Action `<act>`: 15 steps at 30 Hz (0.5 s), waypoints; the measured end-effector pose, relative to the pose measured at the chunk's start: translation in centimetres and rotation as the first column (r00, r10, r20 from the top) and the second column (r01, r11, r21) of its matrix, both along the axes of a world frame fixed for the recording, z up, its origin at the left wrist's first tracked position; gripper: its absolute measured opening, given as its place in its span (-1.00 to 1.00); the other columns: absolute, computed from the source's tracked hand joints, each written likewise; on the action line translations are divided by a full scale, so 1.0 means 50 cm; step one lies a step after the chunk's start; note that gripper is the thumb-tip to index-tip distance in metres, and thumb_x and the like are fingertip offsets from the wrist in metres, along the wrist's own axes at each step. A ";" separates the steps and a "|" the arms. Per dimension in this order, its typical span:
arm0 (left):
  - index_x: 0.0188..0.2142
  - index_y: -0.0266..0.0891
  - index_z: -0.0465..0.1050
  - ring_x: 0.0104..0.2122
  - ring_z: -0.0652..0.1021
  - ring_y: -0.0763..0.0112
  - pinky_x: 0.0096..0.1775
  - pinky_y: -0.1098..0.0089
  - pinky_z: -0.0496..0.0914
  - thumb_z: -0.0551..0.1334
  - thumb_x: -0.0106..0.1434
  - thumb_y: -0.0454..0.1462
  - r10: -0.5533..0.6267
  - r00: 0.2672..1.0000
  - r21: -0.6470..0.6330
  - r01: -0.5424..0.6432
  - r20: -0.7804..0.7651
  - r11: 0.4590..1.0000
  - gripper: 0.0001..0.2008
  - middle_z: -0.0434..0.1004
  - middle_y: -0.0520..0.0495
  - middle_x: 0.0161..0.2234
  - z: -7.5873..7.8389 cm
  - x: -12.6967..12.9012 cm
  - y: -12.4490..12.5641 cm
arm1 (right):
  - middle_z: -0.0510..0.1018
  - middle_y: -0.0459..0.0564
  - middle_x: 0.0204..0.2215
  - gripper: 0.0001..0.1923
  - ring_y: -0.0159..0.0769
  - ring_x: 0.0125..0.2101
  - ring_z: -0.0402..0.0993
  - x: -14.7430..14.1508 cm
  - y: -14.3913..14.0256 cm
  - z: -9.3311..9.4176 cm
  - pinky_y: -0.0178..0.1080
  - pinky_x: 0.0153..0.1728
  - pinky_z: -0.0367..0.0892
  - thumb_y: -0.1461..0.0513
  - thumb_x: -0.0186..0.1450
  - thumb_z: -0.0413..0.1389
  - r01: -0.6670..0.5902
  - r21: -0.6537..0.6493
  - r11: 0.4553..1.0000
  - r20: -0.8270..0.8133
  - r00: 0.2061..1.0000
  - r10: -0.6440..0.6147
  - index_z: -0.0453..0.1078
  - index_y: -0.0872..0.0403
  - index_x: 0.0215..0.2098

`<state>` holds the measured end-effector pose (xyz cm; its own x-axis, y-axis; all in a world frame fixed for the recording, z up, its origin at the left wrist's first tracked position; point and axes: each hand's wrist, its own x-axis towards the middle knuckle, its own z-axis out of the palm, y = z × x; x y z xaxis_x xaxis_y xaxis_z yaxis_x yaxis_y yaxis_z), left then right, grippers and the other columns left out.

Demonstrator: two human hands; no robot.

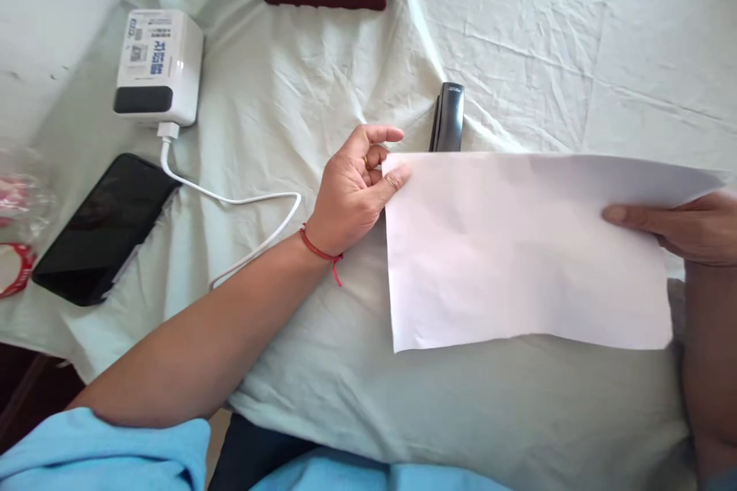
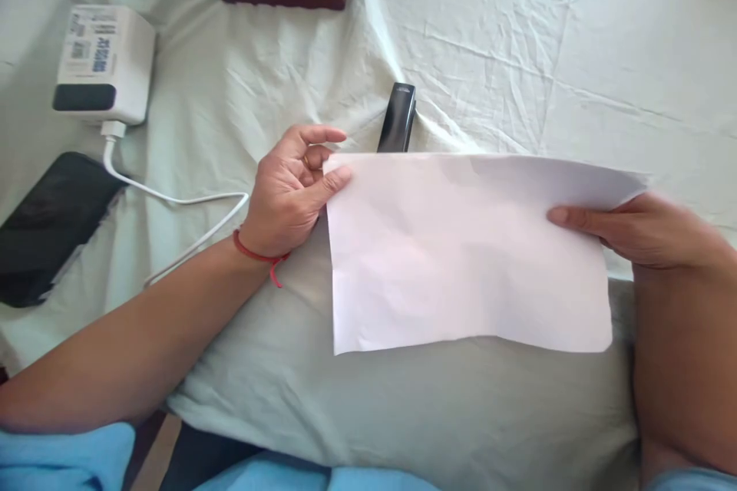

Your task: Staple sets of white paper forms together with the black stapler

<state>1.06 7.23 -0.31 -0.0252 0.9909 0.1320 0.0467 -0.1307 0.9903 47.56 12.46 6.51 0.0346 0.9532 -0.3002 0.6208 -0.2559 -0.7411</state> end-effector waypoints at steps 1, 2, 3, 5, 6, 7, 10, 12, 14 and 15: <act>0.23 -0.09 0.72 -0.32 0.68 0.33 -0.29 0.38 0.62 0.64 0.43 -0.07 0.005 1.000 -0.011 -0.005 -0.016 1.000 -0.54 0.69 0.02 -0.24 -0.002 -0.001 0.000 | 0.93 0.07 -0.16 -0.32 0.13 -0.20 0.87 0.003 0.004 0.002 -0.07 -0.40 0.83 -0.16 -0.18 0.86 -0.006 -0.070 0.998 0.009 1.000 0.007 0.88 -0.13 -0.17; 0.23 -0.11 0.73 -0.31 0.68 0.33 -0.29 0.37 0.61 0.61 0.41 -0.15 0.006 0.999 -0.016 -0.007 -0.039 1.000 -0.56 0.70 0.01 -0.23 -0.004 -0.002 0.000 | 0.93 0.07 -0.16 -0.30 0.14 -0.19 0.88 0.002 0.008 0.003 -0.07 -0.38 0.85 -0.20 -0.20 0.86 -0.011 -0.148 0.989 0.005 1.000 0.012 0.88 -0.13 -0.19; 0.21 -0.14 0.75 -0.29 0.69 0.32 -0.27 0.36 0.62 0.58 0.40 -0.19 0.007 0.998 -0.014 -0.008 -0.067 1.000 -0.59 0.73 -0.01 -0.22 -0.004 -0.002 -0.002 | 0.93 0.08 -0.16 -0.29 0.14 -0.17 0.89 -0.001 0.012 0.003 -0.07 -0.34 0.86 -0.24 -0.20 0.85 -0.013 -0.212 0.977 -0.003 1.000 0.013 0.88 -0.13 -0.22; 0.15 -0.18 0.80 -0.30 0.69 0.30 -0.28 0.34 0.59 0.52 0.41 -0.22 0.015 0.991 0.000 -0.015 -0.134 1.000 -0.67 0.77 -0.04 -0.23 -0.004 0.000 -0.007 | 0.93 0.13 -0.17 -0.27 0.11 -0.17 0.87 -0.010 0.021 0.000 -0.11 -0.32 0.85 -0.31 -0.21 0.83 -0.018 -0.277 0.961 -0.005 1.000 0.017 0.86 -0.08 -0.29; 0.12 -0.19 0.83 -0.33 0.67 0.30 -0.31 0.34 0.56 0.51 0.43 -0.22 0.019 0.985 0.007 -0.018 -0.171 1.000 -0.69 0.78 -0.04 -0.26 -0.002 0.001 -0.009 | 0.92 0.15 -0.18 -0.26 0.08 -0.19 0.86 -0.015 0.024 -0.002 -0.15 -0.34 0.83 -0.33 -0.21 0.83 -0.012 -0.288 0.958 0.002 1.000 0.013 0.85 -0.06 -0.32; 0.11 -0.20 0.85 -0.37 0.65 0.31 -0.33 0.33 0.53 0.50 0.45 -0.21 0.019 0.978 0.009 -0.018 -0.207 1.000 -0.71 0.78 -0.03 -0.30 -0.001 0.001 -0.011 | 0.92 0.16 -0.20 -0.26 0.05 -0.20 0.84 -0.020 0.027 -0.004 -0.18 -0.36 0.80 -0.34 -0.21 0.83 0.003 -0.285 0.958 0.006 1.000 -0.001 0.85 -0.04 -0.34; 0.12 -0.19 0.91 -0.38 0.66 0.29 -0.30 0.28 0.55 0.47 0.48 -0.21 0.012 0.960 0.017 -0.008 -0.281 1.000 -0.70 0.85 -0.05 -0.26 0.007 0.003 -0.014 | 0.90 0.13 -0.22 -0.27 -0.02 -0.22 0.80 -0.036 0.026 -0.009 -0.21 -0.38 0.75 -0.30 -0.18 0.84 0.066 -0.209 0.976 -0.032 0.997 -0.074 0.85 -0.04 -0.30; 0.13 -0.16 0.93 -0.28 0.73 0.23 -0.18 0.23 0.62 0.47 0.48 -0.22 0.010 0.952 0.042 0.003 -0.307 0.999 -0.69 0.92 -0.09 -0.11 0.013 0.003 -0.012 | 0.88 0.07 -0.22 -0.27 -0.09 -0.24 0.76 -0.050 0.020 -0.010 -0.23 -0.37 0.72 -0.26 -0.15 0.84 0.099 -0.139 0.985 -0.075 0.991 -0.111 0.89 -0.08 -0.17; 0.09 -0.12 0.96 -0.22 0.75 0.20 -0.08 0.20 0.65 0.47 0.47 -0.24 -0.006 0.941 0.075 0.033 -0.339 0.997 -0.71 0.93 -0.08 -0.08 0.018 0.003 -0.010 | 0.80 -0.03 -0.31 -0.22 -0.21 -0.33 0.66 -0.062 0.014 -0.010 -0.30 -0.45 0.59 -0.22 -0.04 0.81 0.097 -0.064 0.993 -0.066 0.993 -0.102 0.91 -0.17 0.07; 0.06 -0.10 0.97 -0.23 0.75 0.20 -0.07 0.19 0.64 0.47 0.46 -0.25 -0.021 0.933 0.086 0.056 -0.358 0.995 -0.72 0.91 -0.06 -0.13 0.020 0.003 -0.009 | 0.72 -0.08 -0.39 -0.20 -0.26 -0.39 0.57 -0.066 0.012 -0.011 -0.33 -0.50 0.49 -0.21 0.04 0.79 0.080 -0.010 0.997 -0.048 0.996 -0.080 0.89 -0.20 0.19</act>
